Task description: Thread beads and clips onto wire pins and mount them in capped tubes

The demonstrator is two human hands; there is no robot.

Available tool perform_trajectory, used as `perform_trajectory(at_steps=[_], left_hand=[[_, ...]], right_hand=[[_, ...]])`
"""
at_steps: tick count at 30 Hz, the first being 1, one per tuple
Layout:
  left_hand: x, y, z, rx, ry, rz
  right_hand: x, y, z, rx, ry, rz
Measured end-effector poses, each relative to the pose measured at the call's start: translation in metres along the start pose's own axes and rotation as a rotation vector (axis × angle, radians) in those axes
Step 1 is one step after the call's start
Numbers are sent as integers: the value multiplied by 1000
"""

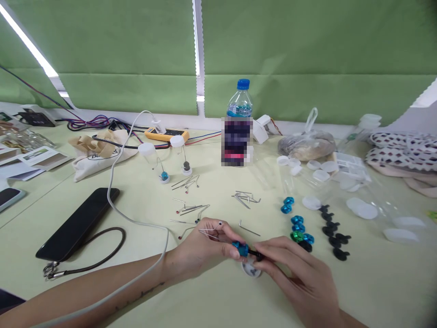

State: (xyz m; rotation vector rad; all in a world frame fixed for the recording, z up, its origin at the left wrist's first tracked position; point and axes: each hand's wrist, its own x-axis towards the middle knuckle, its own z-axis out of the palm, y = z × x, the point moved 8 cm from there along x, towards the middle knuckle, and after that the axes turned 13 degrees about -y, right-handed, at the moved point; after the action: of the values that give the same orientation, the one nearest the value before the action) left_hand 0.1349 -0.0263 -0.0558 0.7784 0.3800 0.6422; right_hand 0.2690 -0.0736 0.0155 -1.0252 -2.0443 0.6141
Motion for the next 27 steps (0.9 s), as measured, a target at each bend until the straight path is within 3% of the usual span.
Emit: perform_trajectory(at_steps=[5,16,27], left_hand=[[0,-1,0,8,-26,6],[0,-5,-3,23,-25,-24],[0,-5,0,6,-32,-33]], right_hand=[[-2,6,3,104,-10,38],[1,4,4,80,-25,25],[-17,31,19,217,-77,199]])
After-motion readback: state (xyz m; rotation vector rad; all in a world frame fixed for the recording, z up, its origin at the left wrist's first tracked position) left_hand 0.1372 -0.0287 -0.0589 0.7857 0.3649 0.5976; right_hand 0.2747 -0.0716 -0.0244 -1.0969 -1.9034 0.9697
